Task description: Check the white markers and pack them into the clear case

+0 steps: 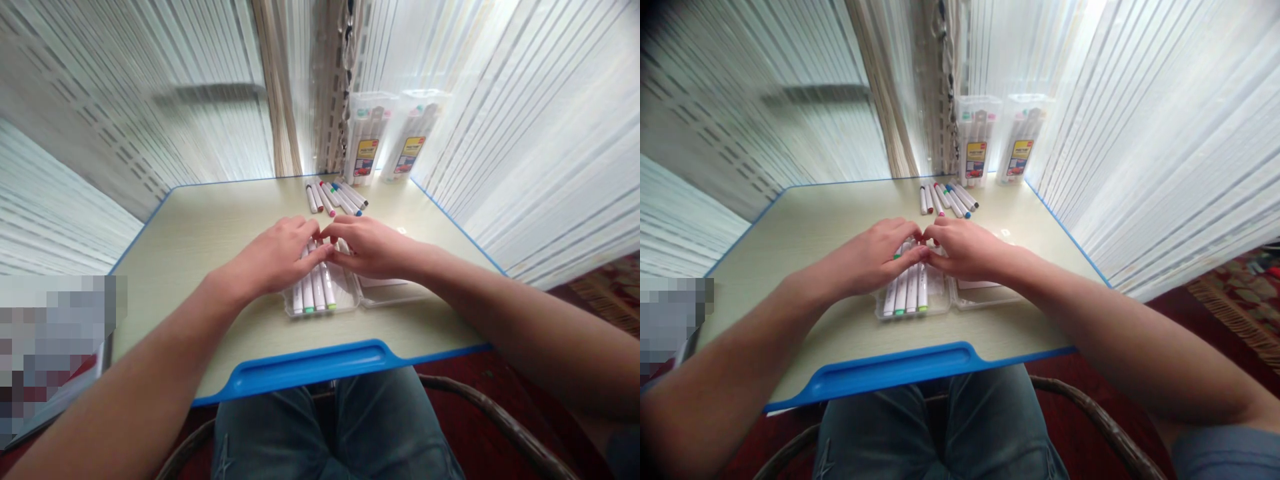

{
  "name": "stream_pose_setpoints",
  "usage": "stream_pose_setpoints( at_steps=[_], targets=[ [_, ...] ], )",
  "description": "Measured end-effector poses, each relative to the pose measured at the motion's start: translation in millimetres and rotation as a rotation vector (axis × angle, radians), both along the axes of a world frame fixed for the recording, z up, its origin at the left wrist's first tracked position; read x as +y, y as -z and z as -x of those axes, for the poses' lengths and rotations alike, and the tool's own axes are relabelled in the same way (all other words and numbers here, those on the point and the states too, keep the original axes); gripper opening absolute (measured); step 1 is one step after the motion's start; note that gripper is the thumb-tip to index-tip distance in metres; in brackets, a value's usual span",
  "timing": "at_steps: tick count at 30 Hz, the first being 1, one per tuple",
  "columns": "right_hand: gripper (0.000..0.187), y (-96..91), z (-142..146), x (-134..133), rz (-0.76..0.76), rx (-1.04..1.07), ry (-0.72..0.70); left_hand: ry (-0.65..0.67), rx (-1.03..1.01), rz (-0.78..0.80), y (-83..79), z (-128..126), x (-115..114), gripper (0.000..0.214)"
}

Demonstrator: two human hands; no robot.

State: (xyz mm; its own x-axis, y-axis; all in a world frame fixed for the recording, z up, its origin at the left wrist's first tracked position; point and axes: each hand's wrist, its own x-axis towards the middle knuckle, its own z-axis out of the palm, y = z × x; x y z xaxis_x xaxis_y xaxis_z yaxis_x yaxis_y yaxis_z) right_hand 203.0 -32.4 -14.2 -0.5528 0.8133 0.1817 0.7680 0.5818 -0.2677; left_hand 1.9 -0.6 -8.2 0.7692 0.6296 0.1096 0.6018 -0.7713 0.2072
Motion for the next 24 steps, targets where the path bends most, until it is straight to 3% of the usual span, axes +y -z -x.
stream_pose_setpoints(
  at_steps=[7,24],
  targets=[
    [0.030,-4.4,2.4,-5.4,0.015,-0.068,0.014,-0.016,0.047,-0.033,-1.0,-2.3,-4.3,0.042],
    [0.029,-0.3,-0.4,-2.4,0.002,-0.016,-0.009,-0.009,0.020,-0.037,2.3,-0.9,0.8,0.039]
  ],
)
